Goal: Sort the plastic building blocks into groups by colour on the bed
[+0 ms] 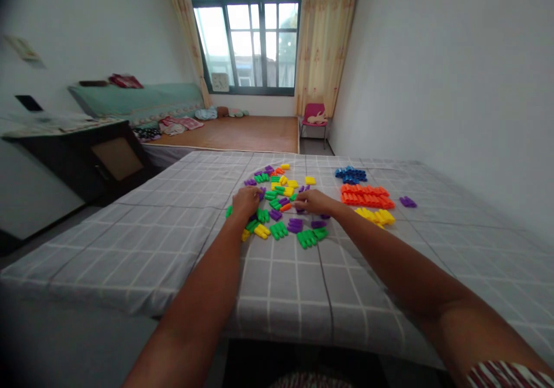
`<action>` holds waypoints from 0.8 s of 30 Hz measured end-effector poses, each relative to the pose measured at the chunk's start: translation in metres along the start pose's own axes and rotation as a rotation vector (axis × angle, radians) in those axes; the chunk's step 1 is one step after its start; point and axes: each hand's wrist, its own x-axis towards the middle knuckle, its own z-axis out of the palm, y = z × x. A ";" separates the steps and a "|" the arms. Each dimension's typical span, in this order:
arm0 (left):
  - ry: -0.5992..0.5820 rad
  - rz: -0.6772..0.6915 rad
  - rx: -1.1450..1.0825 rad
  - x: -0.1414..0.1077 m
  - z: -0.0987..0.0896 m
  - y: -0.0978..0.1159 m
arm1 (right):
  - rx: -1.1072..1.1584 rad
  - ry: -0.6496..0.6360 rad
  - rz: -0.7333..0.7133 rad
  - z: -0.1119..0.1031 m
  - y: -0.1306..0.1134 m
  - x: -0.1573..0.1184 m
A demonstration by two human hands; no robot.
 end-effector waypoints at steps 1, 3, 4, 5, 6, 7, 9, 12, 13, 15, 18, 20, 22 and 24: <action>-0.002 -0.006 -0.003 0.001 0.000 0.000 | -0.063 0.101 0.062 -0.004 0.010 0.005; -0.009 -0.024 -0.007 0.002 -0.001 0.000 | -0.194 0.286 0.170 -0.010 0.030 0.018; -0.012 -0.031 -0.009 0.002 -0.002 0.000 | -0.236 0.317 0.202 -0.010 0.038 0.024; -0.014 -0.035 -0.011 0.002 -0.002 0.000 | -0.257 0.307 0.216 -0.009 0.046 0.030; -0.014 -0.034 -0.012 0.002 -0.003 -0.001 | -0.264 0.272 0.214 -0.006 0.051 0.035; -0.012 -0.031 -0.013 0.002 -0.003 -0.001 | -0.264 0.234 0.201 -0.002 0.055 0.039; -0.008 -0.024 -0.018 0.001 -0.004 -0.002 | -0.268 0.206 0.179 0.006 0.057 0.044; -0.011 -0.010 -0.032 0.001 -0.004 -0.003 | -0.275 0.287 0.201 0.008 0.053 0.041; -0.013 -0.007 -0.036 0.002 -0.003 -0.004 | -0.262 0.324 0.206 0.005 0.052 0.036; -0.015 0.000 -0.037 0.003 -0.003 -0.005 | -0.203 0.412 0.219 -0.006 0.055 0.023; -0.026 0.013 -0.019 0.006 -0.002 -0.007 | -0.026 0.578 0.260 -0.032 0.074 -0.011; -0.039 0.029 0.006 0.009 0.000 -0.008 | 0.163 0.722 0.292 -0.050 0.097 -0.041; -0.044 0.045 0.033 0.011 0.001 -0.009 | 0.367 0.855 0.336 -0.065 0.125 -0.077; -0.048 0.055 0.052 0.013 0.002 -0.011 | 0.507 0.975 0.418 -0.074 0.159 -0.113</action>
